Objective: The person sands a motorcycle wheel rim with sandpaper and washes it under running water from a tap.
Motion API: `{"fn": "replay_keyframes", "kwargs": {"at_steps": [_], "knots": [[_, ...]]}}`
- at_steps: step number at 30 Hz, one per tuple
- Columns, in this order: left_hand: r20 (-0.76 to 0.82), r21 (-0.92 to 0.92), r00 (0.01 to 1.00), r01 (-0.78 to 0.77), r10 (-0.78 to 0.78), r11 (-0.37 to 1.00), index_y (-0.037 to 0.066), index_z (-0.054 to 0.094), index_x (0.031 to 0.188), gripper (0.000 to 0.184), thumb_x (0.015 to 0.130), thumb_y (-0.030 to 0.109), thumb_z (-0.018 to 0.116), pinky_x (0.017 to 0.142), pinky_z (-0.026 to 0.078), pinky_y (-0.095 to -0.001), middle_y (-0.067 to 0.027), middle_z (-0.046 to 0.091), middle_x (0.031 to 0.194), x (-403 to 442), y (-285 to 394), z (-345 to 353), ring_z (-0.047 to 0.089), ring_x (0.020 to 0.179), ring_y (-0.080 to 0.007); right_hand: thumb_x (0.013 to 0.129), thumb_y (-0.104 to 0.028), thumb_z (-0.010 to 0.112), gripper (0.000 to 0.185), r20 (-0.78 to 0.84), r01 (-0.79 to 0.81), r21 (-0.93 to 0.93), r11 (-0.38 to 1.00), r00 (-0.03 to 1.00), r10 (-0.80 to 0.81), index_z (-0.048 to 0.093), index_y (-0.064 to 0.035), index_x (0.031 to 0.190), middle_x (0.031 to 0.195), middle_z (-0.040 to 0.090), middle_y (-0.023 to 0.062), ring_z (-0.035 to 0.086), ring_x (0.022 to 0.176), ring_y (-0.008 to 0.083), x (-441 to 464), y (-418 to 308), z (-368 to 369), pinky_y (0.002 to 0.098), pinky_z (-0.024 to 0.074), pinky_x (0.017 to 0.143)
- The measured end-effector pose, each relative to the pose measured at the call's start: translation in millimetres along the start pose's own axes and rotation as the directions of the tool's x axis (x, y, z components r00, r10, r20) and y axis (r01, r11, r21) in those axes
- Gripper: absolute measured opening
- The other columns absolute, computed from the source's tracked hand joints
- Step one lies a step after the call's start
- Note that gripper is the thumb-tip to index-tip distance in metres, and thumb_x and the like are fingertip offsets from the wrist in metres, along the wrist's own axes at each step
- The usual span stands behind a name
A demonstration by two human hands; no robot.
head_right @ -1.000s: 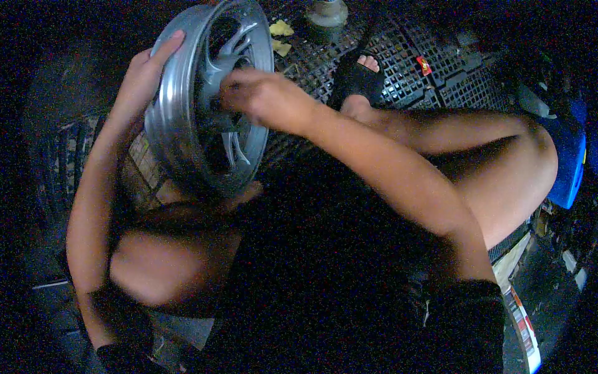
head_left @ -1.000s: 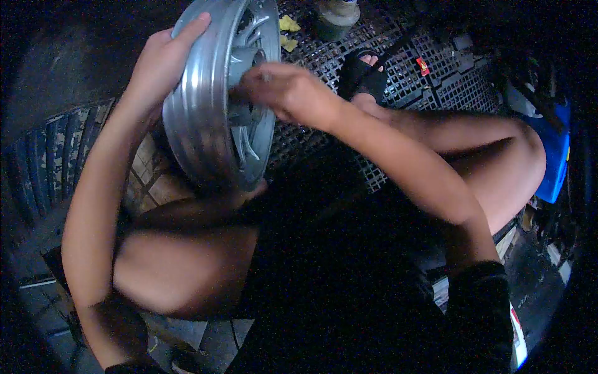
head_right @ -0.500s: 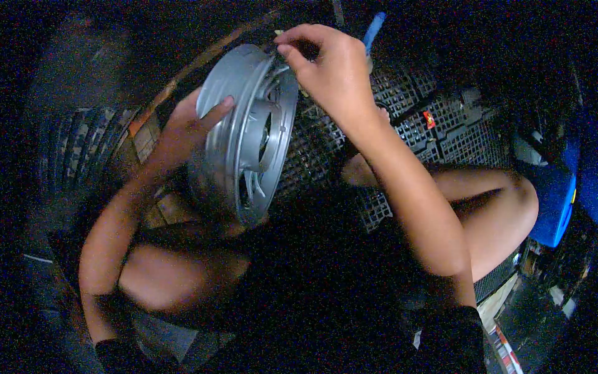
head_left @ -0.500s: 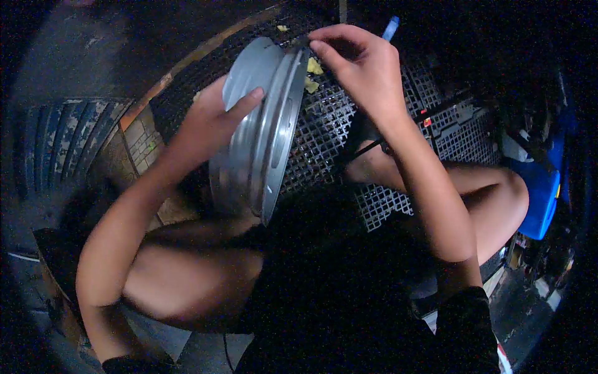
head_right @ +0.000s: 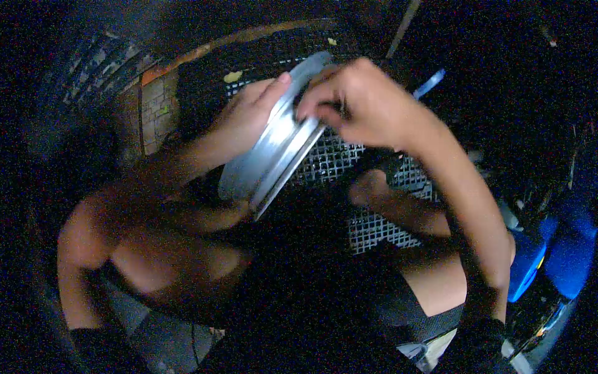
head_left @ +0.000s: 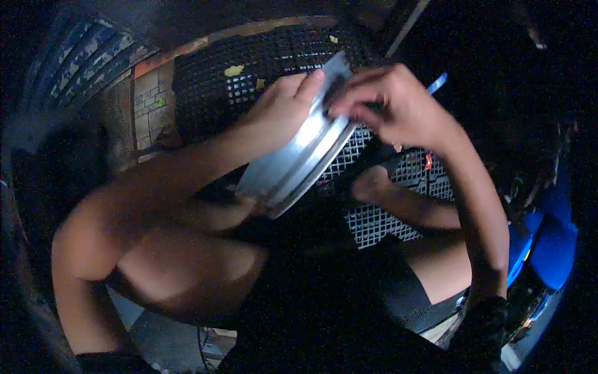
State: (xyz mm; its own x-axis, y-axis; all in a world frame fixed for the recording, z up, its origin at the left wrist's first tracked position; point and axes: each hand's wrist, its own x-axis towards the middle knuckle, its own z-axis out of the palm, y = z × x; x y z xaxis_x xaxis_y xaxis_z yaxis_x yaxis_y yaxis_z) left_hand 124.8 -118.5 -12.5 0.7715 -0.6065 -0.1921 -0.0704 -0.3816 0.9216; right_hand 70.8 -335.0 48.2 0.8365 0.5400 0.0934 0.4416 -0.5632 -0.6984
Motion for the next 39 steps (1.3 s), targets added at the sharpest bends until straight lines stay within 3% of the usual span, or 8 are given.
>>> {"fn": "replay_keyframes", "kwargs": {"at_steps": [15,17,19,23,28,31,36,39], "knots": [[-0.072,0.092,0.989,-0.118,0.125,0.989,-0.002,0.067,0.104,0.055,0.11,0.046,0.04,0.084,0.05,-0.0421,-0.0217,0.069,0.09,0.3,-3.5,17.7,0.065,0.084,-0.0296,0.081,0.003,0.071,0.018,0.087,0.1,0.065,0.993,0.991,-0.105,0.077,-0.0055,0.095,0.093,0.075,0.0146,0.074,0.089,0.0301,-7.6,-6.3,3.3,0.0377,0.0582,0.083],[-0.027,0.042,0.997,-0.068,0.069,0.997,-0.002,0.067,0.103,0.056,0.11,0.046,0.039,0.082,0.05,-0.043,-0.0231,0.068,0.089,4.4,-1.3,15.7,0.065,0.084,-0.0319,0.078,0.005,0.071,0.02,0.025,-0.201,0.103,0.974,0.98,0.199,0.077,-0.0058,0.094,0.094,0.074,0.0144,0.072,0.09,0.0305,-8.9,9.6,-10.1,0.0395,0.0572,0.084],[-0.052,0.047,0.994,-0.091,0.093,0.995,-0.002,0.066,0.1,0.056,0.108,0.046,0.039,0.085,0.049,-0.0524,-0.0303,0.067,0.095,4.5,5.4,13.7,0.065,0.096,-0.0493,0.082,0.004,0.069,0.02,0.061,0.13,0.007,0.992,0.99,-0.13,0.077,-0.0062,0.098,0.094,0.075,0.0146,0.073,0.087,0.0321,-6.8,-16.8,1.5,0.0391,0.0583,0.083],[0.026,0.065,0.999,0.026,-0.028,0.998,0.0,0.066,0.109,0.061,0.104,0.056,0.044,0.083,0.051,-0.0485,-0.0276,0.069,0.096,6.0,3.2,5.4,0.067,0.093,-0.0412,0.086,0.001,0.071,0.015,-0.135,-0.232,-0.405,0.885,0.972,0.192,0.075,-0.0023,0.1,0.095,0.075,0.0151,0.075,0.086,0.0274,-20.7,47.4,-27.3,0.036,0.0587,0.076],[0.102,-0.019,0.935,0.342,-0.339,0.939,0.004,0.056,0.135,0.076,0.09,0.065,0.063,0.092,0.05,-0.0468,-0.0283,0.064,0.122,-59.4,22.0,-13.8,0.065,0.106,-0.04,0.086,-0.008,0.074,0.016,-0.515,-0.457,-0.18,0.871,0.798,0.313,0.074,-0.0023,0.101,0.094,0.074,0.0199,0.075,0.083,0.0309,-56.1,24.7,-14.6,0.0373,0.0579,0.074],[0.545,0.526,0.665,-0.745,0.511,0.409,0.0,0.06,0.129,0.067,0.095,0.058,0.062,0.092,0.05,-0.0451,-0.0252,0.068,0.116,-93.4,29.2,-48.6,0.066,0.108,-0.0324,0.087,-0.009,0.073,0.012,-0.514,-0.671,0.045,0.74,0.62,0.593,0.073,-0.0029,0.097,0.088,0.074,0.0175,0.075,0.082,0.0305,-90.7,21.5,13.7,0.0389,0.0584,0.076],[0.012,0.377,0.967,0.232,-0.256,0.896,0.001,0.069,0.091,0.047,0.104,0.044,0.057,0.07,0.048,-0.0351,-0.0074,0.065,0.077,-61.5,29.0,-37.1,0.059,0.074,-0.0154,0.096,-0.005,0.067,0.011,-0.18,-0.492,0.653,0.576,0.638,0.749,0.065,0.0012,0.104,0.09,0.072,0.0084,0.07,0.074,0.0151,-96.0,31.1,110.2,0.0318,0.0598,0.071],[0.047,0.467,0.993,-0.118,0.109,0.876,0.001,0.068,0.083,0.054,0.102,0.049,0.058,0.063,0.044,-0.0313,-0.0027,0.06,0.069,-28.7,19.7,-53.7,0.052,0.066,-0.0114,0.094,-0.005,0.07,0.008,-0.34,-0.417,0.635,0.65,0.605,0.72,0.066,0.0015,0.096,0.089,0.073,0.0057,0.069,0.078,0.0138,-74.8,78.3,154.8,0.0298,0.0578,0.072]]}}
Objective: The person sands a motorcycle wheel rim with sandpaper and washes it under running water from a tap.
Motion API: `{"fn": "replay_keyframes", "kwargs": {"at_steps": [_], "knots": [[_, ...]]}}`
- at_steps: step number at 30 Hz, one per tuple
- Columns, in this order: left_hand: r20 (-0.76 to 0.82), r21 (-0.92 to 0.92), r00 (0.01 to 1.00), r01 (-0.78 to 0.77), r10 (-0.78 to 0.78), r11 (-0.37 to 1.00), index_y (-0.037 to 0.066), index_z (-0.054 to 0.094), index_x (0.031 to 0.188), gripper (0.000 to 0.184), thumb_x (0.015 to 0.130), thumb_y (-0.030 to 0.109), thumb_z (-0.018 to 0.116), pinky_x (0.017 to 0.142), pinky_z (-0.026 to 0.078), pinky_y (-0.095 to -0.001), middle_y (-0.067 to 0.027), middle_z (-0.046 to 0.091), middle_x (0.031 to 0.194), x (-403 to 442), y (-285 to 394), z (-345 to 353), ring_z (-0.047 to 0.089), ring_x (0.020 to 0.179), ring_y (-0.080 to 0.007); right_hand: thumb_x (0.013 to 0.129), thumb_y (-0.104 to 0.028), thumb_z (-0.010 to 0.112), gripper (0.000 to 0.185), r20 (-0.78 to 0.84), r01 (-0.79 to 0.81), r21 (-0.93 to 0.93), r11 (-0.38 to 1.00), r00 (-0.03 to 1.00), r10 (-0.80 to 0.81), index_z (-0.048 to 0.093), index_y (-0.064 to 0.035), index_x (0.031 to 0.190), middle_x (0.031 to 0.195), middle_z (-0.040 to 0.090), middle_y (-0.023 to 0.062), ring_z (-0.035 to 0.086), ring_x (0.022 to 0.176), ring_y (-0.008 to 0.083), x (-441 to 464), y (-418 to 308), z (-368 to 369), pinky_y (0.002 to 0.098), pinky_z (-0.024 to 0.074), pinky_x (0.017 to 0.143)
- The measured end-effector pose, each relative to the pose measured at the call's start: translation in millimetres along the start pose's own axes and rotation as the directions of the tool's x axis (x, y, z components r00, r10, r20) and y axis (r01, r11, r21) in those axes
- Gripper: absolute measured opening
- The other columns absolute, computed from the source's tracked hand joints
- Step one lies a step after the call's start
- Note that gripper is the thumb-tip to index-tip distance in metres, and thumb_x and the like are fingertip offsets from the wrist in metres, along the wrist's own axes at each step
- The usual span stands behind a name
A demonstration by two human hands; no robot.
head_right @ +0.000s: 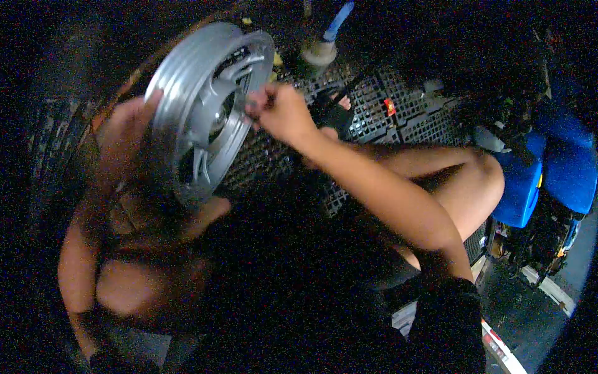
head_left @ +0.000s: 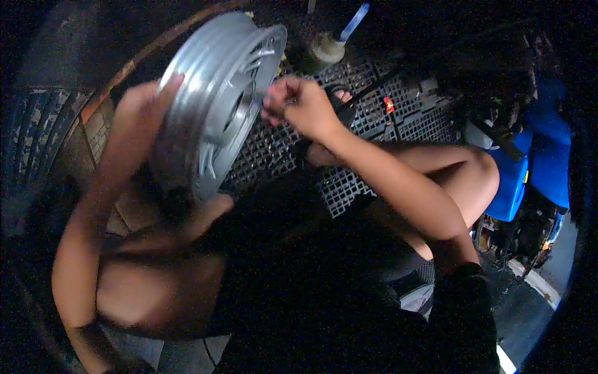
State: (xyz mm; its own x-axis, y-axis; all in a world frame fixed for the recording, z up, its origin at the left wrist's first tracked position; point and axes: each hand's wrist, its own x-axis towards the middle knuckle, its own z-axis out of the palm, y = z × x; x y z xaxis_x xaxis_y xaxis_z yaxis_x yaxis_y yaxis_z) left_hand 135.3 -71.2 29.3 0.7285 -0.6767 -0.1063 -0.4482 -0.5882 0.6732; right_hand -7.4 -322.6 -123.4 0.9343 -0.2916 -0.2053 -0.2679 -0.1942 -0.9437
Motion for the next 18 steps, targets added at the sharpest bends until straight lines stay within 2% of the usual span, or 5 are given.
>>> {"fn": "replay_keyframes", "kwargs": {"at_steps": [1,5,8,12,18], "knots": [[-0.006,0.001,1.0,-0.002,0.002,1.0,0.0,0.069,0.083,0.054,0.102,0.05,0.058,0.063,0.045,-0.0314,-0.0032,0.061,0.069,12.3,-7.3,-0.6,0.053,0.067,-0.0113,0.092,-0.007,0.073,0.01,-0.128,0.232,-0.129,0.964,0.96,-0.248,0.068,0.0021,0.093,0.088,0.075,0.0051,0.069,0.078,0.0123,11.1,-5.7,2.1,0.0281,0.0559,0.073],[0.097,-0.145,0.968,0.243,-0.23,0.959,0.002,0.071,0.116,0.05,0.104,0.048,0.056,0.076,0.051,-0.0291,-0.0028,0.069,0.084,47.8,-30.6,-5.6,0.061,0.079,-0.0125,0.09,-0.011,0.076,0.013,-0.373,0.315,-0.172,0.933,0.856,-0.358,0.076,-0.0022,0.1,0.093,0.077,0.0075,0.07,0.083,0.0113,31.3,-13.8,19.0,0.0271,0.0548,0.075],[0.042,-0.136,0.988,0.152,-0.148,0.979,0.001,0.071,0.116,0.051,0.105,0.048,0.054,0.073,0.052,-0.0286,-0.0039,0.072,0.089,62.5,-31.3,7.9,0.062,0.076,-0.0102,0.086,-0.007,0.076,0.01,-0.382,0.43,-0.225,0.874,0.786,-0.485,0.076,-0.0039,0.095,0.098,0.075,0.0126,0.072,0.092,0.0289,37.9,-22.4,26.0,0.0344,0.0552,0.084],[0.08,-0.041,0.978,0.194,-0.19,0.98,0.003,0.07,0.116,0.052,0.103,0.051,0.057,0.077,0.052,-0.0288,-0.0049,0.072,0.097,66.4,-21.1,6.2,0.064,0.083,-0.012,0.086,-0.006,0.076,0.01,-0.266,0.54,-0.221,0.812,0.767,-0.583,0.076,-0.0035,0.095,0.096,0.075,0.0122,0.072,0.091,0.028,35.8,-36.0,40.3,0.0342,0.0554,0.084],[-0.152,0.084,0.986,0.084,-0.07,0.993,-0.008,0.068,0.085,0.051,0.105,0.035,0.05,0.068,0.048,-0.0466,-0.0285,0.063,0.072,66.8,26.9,20.9,0.064,0.064,-0.0314,0.083,-0.003,0.076,0.012,-0.009,0.681,-0.269,0.681,0.705,-0.709,0.077,-0.0051,0.095,0.098,0.076,0.0108,0.072,0.092,0.0276,47.6,-31.8,11.0,0.0367,0.0563,0.086]]}}
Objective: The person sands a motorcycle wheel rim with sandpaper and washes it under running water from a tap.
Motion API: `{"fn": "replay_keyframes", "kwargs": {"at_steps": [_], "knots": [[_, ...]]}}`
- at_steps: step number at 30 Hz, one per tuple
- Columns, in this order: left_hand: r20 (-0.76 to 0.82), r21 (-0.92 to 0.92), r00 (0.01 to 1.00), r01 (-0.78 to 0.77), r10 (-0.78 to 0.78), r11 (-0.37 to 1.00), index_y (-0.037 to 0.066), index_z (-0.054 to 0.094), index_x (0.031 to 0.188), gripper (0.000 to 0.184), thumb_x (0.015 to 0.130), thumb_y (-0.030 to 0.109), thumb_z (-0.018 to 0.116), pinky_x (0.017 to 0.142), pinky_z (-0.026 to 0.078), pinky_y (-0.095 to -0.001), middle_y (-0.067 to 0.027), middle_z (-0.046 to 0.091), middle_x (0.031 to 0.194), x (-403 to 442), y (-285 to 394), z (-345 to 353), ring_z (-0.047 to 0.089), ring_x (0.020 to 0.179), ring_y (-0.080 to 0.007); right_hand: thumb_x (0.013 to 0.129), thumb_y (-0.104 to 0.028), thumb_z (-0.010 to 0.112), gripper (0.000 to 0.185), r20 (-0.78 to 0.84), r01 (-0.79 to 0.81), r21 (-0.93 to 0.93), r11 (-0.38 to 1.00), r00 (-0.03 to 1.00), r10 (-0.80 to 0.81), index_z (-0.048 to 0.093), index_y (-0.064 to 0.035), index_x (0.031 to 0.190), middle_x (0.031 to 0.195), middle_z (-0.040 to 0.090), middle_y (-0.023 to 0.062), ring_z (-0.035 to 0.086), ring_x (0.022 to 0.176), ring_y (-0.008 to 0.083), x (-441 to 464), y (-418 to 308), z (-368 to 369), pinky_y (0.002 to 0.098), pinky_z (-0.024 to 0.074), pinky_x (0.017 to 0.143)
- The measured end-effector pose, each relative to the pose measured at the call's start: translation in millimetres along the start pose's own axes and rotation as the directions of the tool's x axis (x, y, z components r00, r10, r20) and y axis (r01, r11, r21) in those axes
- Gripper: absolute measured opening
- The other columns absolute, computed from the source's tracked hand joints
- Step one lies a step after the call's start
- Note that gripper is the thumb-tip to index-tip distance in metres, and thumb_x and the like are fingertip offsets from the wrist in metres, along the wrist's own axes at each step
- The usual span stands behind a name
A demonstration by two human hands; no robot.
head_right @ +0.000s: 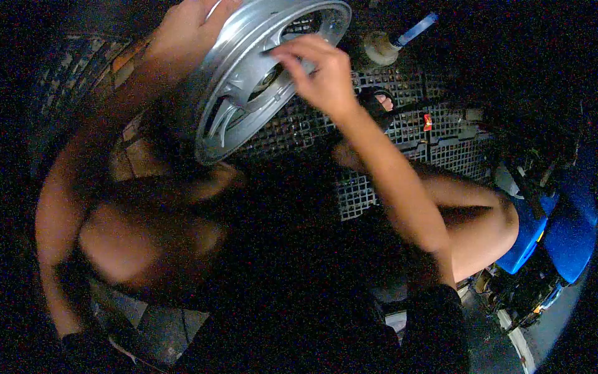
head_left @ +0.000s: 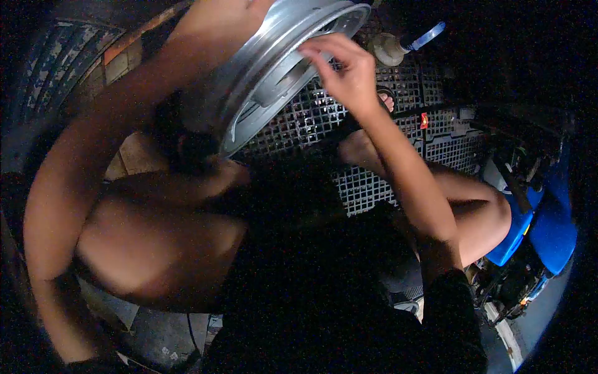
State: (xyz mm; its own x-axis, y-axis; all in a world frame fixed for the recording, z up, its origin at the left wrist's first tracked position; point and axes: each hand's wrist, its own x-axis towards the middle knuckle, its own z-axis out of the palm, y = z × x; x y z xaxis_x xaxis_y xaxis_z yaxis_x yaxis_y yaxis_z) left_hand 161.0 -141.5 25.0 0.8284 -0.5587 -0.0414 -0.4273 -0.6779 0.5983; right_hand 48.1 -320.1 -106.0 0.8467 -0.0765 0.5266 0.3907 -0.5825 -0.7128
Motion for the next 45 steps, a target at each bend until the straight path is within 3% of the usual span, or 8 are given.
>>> {"fn": "replay_keyframes", "kwargs": {"at_steps": [10,20,22,25,30,36,38,45], "knots": [[0.071,-0.014,0.995,-0.075,0.076,0.997,-0.009,0.065,0.083,0.049,0.105,0.032,0.05,0.061,0.046,-0.0458,-0.0278,0.058,0.066,7.7,15.4,11.0,0.058,0.056,-0.0275,0.077,0.004,0.071,0.021,0.158,0.295,-0.02,0.955,0.944,-0.288,0.074,-0.0048,0.095,0.097,0.069,0.0114,0.065,0.092,0.0327,-5.3,-24.4,-11.6,0.0411,0.0554,0.083],[0.157,-0.176,0.984,-0.052,0.08,0.983,-0.008,0.07,0.086,0.05,0.105,0.035,0.054,0.062,0.05,-0.0386,-0.0148,0.065,0.063,11.0,31.5,22.6,0.06,0.061,-0.0159,0.074,0.002,0.071,0.022,0.081,0.175,-0.242,0.954,0.984,-0.16,0.07,-0.003,0.095,0.103,0.067,0.0117,0.064,0.1,0.0333,-20.0,-10.4,-28.0,0.0418,0.0554,0.087],[0.17,-0.111,0.983,-0.057,0.076,0.992,-0.008,0.072,0.088,0.052,0.105,0.039,0.055,0.063,0.05,-0.0363,-0.0089,0.066,0.065,12.8,28.6,20.1,0.061,0.066,-0.0139,0.069,-0.002,0.069,0.027,0.31,0.378,-0.171,0.91,0.897,-0.314,0.071,-0.0039,0.095,0.107,0.067,0.0103,0.064,0.102,0.0306,-39.4,-24.6,-16.8,0.041,0.0558,0.087],[0.428,-0.102,0.904,0.06,-0.01,0.993,-0.001,0.074,0.103,0.052,0.104,0.048,0.056,0.066,0.052,-0.0349,-0.0053,0.071,0.082,18.6,35.2,3.7,0.064,0.077,-0.0143,0.067,0.005,0.072,0.029,0.332,0.374,-0.161,0.913,0.892,-0.307,0.072,-0.0047,0.095,0.098,0.067,0.0116,0.065,0.097,0.0318,-36.4,-33.2,-28.2,0.0417,0.0553,0.083],[0.506,-0.02,0.853,-0.134,0.126,0.991,0.004,0.062,0.13,0.054,0.103,0.05,0.055,0.098,0.048,-0.0313,-0.0095,0.066,0.124,-15.4,-6.9,-24.1,0.062,0.109,-0.0147,0.079,-0.001,0.075,0.018,-0.087,0.03,-0.279,0.96,0.995,-0.056,0.071,-0.003,0.096,0.098,0.069,0.0114,0.066,0.093,0.0328,-33.7,-20.4,-41.6,0.0402,0.0544,0.082],[0.443,-0.177,0.896,0.125,-0.035,0.976,-0.001,0.066,0.125,0.056,0.104,0.049,0.055,0.095,0.047,-0.0314,-0.0098,0.07,0.113,-39.7,-19.6,3.3,0.062,0.108,-0.0157,0.092,-0.01,0.071,0.012,-0.293,-0.126,-0.238,0.963,0.955,0.053,0.068,-0.0014,0.099,0.097,0.073,0.0118,0.07,0.093,0.0284,-11.6,3.5,-48.8,0.0364,0.0545,0.084],[0.458,-0.231,0.886,0.197,-0.072,0.953,0.002,0.068,0.122,0.055,0.102,0.051,0.056,0.096,0.047,-0.0323,-0.0077,0.07,0.113,-36.6,-24.8,-2.0,0.064,0.102,-0.0173,0.093,-0.009,0.066,0.011,-0.299,-0.46,0.058,0.886,0.839,0.455,0.064,0.0007,0.099,0.09,0.071,0.019,0.07,0.085,0.0379,-8.9,-10.1,-45.6,0.0436,0.0557,0.078],[0.28,-0.199,0.907,0.374,-0.314,0.906,0.003,0.074,0.099,0.057,0.098,0.058,0.059,0.074,0.051,-0.0321,-0.0051,0.07,0.082,-40.8,-12.2,-8.6,0.064,0.074,-0.0142,0.089,-0.014,0.072,0.019,-0.172,-0.511,0.124,0.851,0.833,0.526,0.065,-0.0007,0.102,0.09,0.072,0.0198,0.072,0.088,0.037,-10.0,5.5,-2.6,0.0423,0.0567,0.077]]}}
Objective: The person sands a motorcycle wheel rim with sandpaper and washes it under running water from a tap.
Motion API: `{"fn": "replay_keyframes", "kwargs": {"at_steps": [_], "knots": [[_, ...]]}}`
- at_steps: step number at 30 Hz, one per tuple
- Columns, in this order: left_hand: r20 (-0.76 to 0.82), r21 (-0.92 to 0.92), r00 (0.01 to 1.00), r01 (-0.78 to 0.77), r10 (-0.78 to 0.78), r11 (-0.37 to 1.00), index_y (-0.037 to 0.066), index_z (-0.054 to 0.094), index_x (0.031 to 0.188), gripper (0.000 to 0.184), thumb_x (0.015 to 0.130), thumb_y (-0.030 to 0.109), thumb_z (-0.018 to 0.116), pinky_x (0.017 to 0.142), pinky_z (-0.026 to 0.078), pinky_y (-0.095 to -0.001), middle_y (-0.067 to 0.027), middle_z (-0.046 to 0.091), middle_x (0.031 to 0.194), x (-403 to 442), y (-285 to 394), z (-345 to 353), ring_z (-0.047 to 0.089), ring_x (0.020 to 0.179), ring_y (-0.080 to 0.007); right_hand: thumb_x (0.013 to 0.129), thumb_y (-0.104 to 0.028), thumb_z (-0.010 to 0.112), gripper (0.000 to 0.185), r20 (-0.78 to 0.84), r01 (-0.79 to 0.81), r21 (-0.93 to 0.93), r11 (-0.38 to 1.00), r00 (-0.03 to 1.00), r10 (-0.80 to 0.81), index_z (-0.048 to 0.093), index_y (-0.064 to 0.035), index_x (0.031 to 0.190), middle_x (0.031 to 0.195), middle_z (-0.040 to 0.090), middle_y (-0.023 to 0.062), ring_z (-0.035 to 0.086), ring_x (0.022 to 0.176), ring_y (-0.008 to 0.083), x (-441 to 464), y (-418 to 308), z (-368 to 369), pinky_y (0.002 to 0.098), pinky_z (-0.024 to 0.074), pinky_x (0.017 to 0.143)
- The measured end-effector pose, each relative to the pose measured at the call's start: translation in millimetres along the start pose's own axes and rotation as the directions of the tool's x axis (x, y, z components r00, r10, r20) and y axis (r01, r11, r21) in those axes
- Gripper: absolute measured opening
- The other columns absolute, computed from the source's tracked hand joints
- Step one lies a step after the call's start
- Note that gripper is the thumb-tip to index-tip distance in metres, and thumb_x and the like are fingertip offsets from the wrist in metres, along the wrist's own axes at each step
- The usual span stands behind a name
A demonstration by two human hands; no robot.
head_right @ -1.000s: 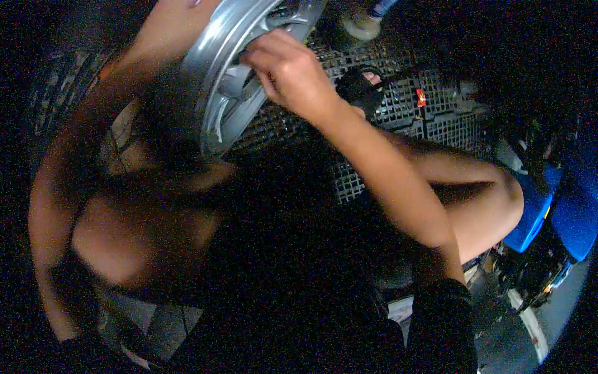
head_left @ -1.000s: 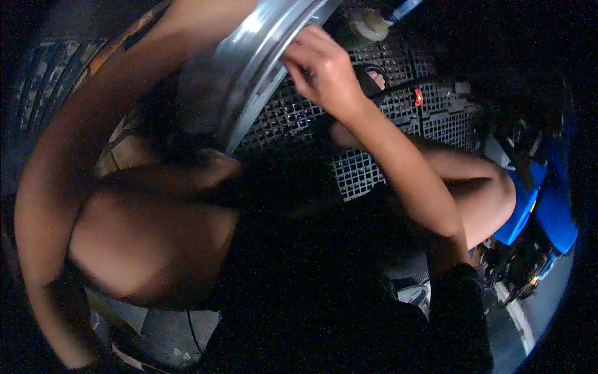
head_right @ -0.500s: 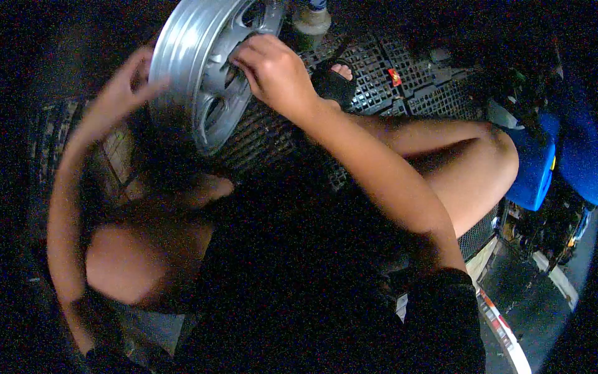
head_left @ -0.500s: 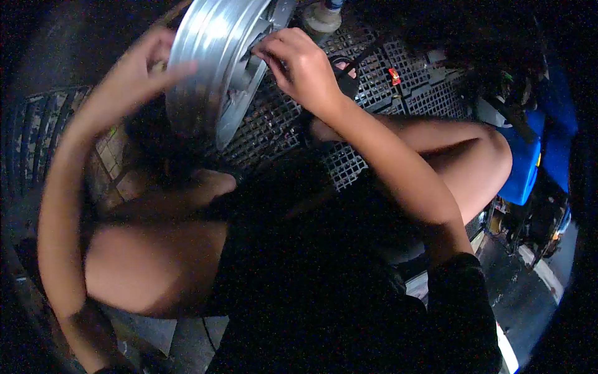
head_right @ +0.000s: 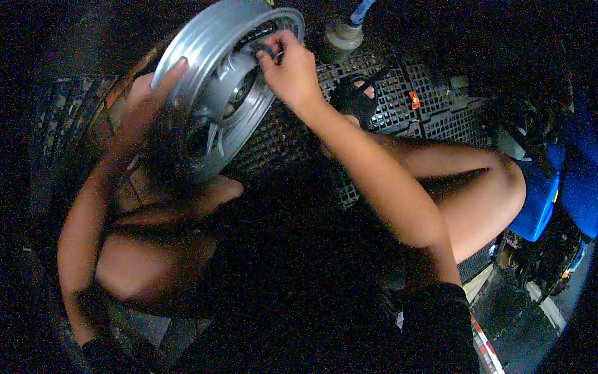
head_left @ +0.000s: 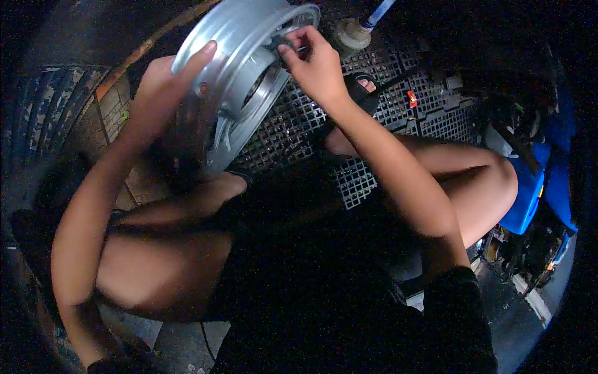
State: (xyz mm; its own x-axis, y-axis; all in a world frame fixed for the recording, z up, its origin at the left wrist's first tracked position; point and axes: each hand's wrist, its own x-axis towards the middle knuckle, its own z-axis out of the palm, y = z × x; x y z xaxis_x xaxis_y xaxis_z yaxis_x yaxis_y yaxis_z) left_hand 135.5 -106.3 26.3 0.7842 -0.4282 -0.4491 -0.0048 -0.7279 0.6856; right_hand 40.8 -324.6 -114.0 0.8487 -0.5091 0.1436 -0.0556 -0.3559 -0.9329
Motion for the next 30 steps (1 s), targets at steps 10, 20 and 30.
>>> {"fn": "replay_keyframes", "kwargs": {"at_steps": [10,20,30], "knots": [[0.151,-0.026,0.983,-0.099,0.102,0.995,0.001,0.075,0.098,0.055,0.095,0.054,0.066,0.082,0.052,-0.0336,-0.0085,0.073,0.09,-5.4,-3.8,15.0,0.066,0.084,-0.0171,0.085,-0.029,0.081,0.026,0.102,-0.105,-0.145,0.984,0.987,0.12,0.079,-0.0064,0.098,0.091,0.077,0.015,0.075,0.082,0.0263,-23.0,34.0,-5.9,0.0362,0.0565,0.076],[0.106,0.2,0.974,-0.218,0.2,0.955,-0.001,0.074,0.098,0.061,0.092,0.06,0.068,0.075,0.051,-0.0304,-0.007,0.072,0.087,29.3,-6.7,6.2,0.064,0.078,-0.015,0.088,-0.023,0.079,0.015,0.174,0.197,-0.118,0.973,0.969,-0.175,0.081,-0.0137,0.1,0.096,0.078,0.0088,0.074,0.086,0.0209,-15.9,47.8,-20.1,0.0319,0.0567,0.082],[0.126,0.18,0.985,-0.143,0.122,0.973,0.0,0.074,0.094,0.061,0.091,0.06,0.068,0.075,0.05,-0.0299,-0.0067,0.071,0.085,23.9,-1.6,7.9,0.065,0.077,-0.0152,0.092,-0.014,0.075,0.014,0.123,0.25,-0.075,0.965,0.963,-0.24,0.078,-0.0045,0.102,0.097,0.077,0.01,0.073,0.089,0.0186,-41.7,24.0,-20.6,0.0302,0.0551,0.082]]}}
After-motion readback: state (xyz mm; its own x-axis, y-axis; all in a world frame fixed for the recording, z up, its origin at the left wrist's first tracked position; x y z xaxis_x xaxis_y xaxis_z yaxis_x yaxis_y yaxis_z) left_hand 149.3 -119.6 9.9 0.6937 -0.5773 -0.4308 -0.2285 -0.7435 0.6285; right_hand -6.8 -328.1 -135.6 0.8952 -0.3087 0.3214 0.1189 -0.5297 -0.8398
